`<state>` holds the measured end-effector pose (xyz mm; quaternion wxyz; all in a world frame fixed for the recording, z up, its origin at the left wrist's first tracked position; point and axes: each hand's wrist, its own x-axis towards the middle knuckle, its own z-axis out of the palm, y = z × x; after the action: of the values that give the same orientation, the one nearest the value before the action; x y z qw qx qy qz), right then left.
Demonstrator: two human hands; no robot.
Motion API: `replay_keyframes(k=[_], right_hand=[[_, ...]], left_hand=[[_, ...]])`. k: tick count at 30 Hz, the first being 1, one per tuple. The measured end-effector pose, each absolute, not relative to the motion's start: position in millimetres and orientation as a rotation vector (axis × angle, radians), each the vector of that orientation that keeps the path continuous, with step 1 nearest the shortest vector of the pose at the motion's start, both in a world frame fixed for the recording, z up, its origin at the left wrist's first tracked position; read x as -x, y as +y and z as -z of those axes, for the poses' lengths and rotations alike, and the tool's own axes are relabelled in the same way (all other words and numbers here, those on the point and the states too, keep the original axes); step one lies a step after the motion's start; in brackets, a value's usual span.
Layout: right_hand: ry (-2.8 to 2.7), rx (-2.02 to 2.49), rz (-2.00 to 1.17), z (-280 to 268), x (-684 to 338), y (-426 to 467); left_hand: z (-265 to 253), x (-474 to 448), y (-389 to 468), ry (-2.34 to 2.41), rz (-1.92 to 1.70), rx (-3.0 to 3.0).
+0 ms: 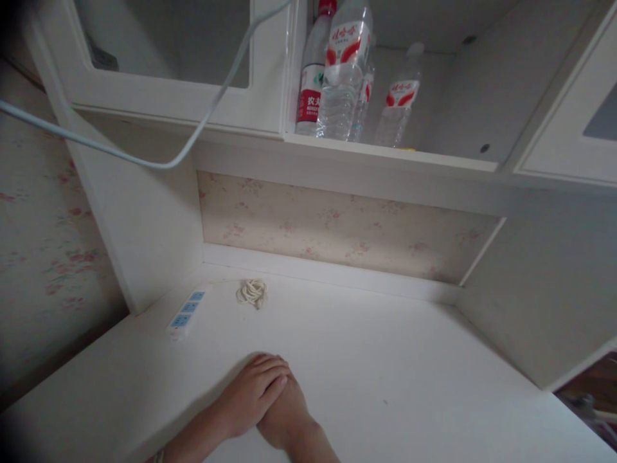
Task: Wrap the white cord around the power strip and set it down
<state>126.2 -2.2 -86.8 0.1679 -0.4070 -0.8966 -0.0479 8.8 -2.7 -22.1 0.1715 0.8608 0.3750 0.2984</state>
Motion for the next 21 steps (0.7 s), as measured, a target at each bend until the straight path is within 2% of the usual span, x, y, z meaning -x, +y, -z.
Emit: replay_keyframes(k=[21], right_hand=[[-2.559,1.127,0.159,90.0,-127.5,-1.5]], left_hand=[[21.3,-9.3,-3.4,1.062,-0.848,-2.471]])
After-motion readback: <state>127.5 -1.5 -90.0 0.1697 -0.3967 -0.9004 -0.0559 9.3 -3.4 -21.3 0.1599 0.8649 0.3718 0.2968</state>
